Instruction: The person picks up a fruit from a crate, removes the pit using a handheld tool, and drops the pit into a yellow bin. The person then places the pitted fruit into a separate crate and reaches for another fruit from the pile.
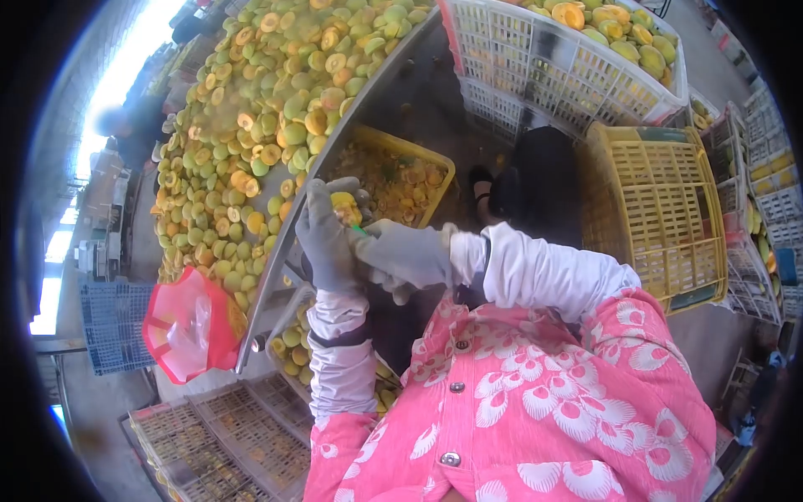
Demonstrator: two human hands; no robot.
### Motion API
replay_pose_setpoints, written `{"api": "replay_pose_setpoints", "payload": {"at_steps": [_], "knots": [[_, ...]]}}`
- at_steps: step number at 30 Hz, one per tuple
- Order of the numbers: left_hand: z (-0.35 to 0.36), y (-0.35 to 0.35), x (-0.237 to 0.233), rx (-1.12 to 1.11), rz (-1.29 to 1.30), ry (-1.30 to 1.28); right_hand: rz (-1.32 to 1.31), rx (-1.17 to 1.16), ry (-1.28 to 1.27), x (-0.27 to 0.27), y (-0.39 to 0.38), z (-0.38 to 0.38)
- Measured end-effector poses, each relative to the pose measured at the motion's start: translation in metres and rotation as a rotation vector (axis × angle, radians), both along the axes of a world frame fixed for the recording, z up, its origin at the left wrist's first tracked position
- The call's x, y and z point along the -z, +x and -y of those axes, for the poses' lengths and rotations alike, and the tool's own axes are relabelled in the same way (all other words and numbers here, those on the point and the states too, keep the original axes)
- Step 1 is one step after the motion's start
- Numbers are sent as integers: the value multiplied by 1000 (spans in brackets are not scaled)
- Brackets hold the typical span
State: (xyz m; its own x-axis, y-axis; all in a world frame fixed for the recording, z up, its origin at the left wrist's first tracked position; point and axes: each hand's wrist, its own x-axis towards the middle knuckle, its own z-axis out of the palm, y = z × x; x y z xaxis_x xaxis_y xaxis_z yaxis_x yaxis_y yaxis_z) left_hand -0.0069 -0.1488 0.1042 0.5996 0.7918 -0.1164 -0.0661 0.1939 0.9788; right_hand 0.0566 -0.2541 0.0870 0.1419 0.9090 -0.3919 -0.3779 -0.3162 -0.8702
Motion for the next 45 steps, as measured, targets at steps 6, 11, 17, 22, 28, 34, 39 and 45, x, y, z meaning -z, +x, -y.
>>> {"api": "replay_pose_setpoints", "payload": {"at_steps": [6,11,17,22,28,34,39,45], "knots": [[-11,-8,19,259,175,-204,-1063,-388,65,28,19,-4],[-32,-6,76,28,228,-328,-428,-223,185,29,20,-11],[-28,-4,63,-214,243,-204,590,252,166,69,6,-46],[-38,-41,48,-326,-14,145,873,179,51,63,12,-49],[-57,-205,85,-715,-184,-65,800,321,14,95,24,-64],[-52,-309,157,-524,-1204,426,1205,-140,-443,206,54,-67],[-151,-196,83,-505,-793,910,1202,-142,-427,163,53,-64],[-368,-105,118,68,-1558,792,1192,-106,-457,187,64,-43]]}}
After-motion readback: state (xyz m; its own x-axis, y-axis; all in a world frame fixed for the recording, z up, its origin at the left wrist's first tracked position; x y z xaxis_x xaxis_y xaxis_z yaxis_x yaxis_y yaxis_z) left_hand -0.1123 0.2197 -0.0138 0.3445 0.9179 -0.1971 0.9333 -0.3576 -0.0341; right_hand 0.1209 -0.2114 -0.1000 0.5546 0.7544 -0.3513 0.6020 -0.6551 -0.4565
